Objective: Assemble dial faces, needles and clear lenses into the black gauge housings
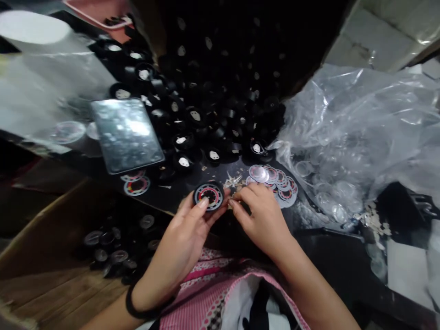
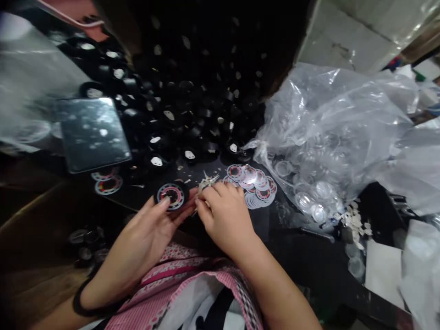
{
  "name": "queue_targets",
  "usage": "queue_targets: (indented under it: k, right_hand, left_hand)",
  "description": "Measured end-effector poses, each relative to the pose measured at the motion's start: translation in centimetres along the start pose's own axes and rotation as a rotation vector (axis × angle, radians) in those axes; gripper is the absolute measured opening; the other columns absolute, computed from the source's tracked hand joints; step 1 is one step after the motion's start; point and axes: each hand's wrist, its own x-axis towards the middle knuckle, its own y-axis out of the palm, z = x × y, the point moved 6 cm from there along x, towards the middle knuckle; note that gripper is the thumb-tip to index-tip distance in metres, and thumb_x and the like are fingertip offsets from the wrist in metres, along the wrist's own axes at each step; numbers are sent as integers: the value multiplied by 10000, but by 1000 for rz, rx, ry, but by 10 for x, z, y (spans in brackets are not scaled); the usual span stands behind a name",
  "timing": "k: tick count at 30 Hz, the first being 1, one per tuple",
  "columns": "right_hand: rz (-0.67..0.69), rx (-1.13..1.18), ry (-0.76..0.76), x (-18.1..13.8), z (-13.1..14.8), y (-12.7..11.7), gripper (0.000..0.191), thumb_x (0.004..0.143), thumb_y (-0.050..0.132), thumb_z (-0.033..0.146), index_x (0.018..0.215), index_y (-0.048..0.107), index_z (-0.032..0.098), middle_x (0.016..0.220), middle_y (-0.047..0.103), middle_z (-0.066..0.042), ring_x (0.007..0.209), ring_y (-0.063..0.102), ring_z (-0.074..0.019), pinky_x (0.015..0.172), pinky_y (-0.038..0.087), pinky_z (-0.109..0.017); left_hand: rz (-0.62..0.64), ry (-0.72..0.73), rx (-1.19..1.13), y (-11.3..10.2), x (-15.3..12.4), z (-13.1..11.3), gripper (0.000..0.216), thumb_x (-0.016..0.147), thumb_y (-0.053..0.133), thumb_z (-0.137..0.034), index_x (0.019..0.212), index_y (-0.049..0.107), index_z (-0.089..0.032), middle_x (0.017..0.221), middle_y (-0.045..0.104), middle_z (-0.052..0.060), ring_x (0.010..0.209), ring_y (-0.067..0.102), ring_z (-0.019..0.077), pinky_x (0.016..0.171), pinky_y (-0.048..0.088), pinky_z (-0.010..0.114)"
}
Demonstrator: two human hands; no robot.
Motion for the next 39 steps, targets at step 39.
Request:
queue_targets:
  k: [39]
  right_hand:
    - [-136,306,218,-44,-30,-12,216,954,585,174,747,527,194,742,563,24,714,540,-121,674,395,-254]
  left_hand:
    - [128,168,998,35,-5,21,282,823,654,-412,1054,679,-254,985,767,2,898,731,222,841,576,306]
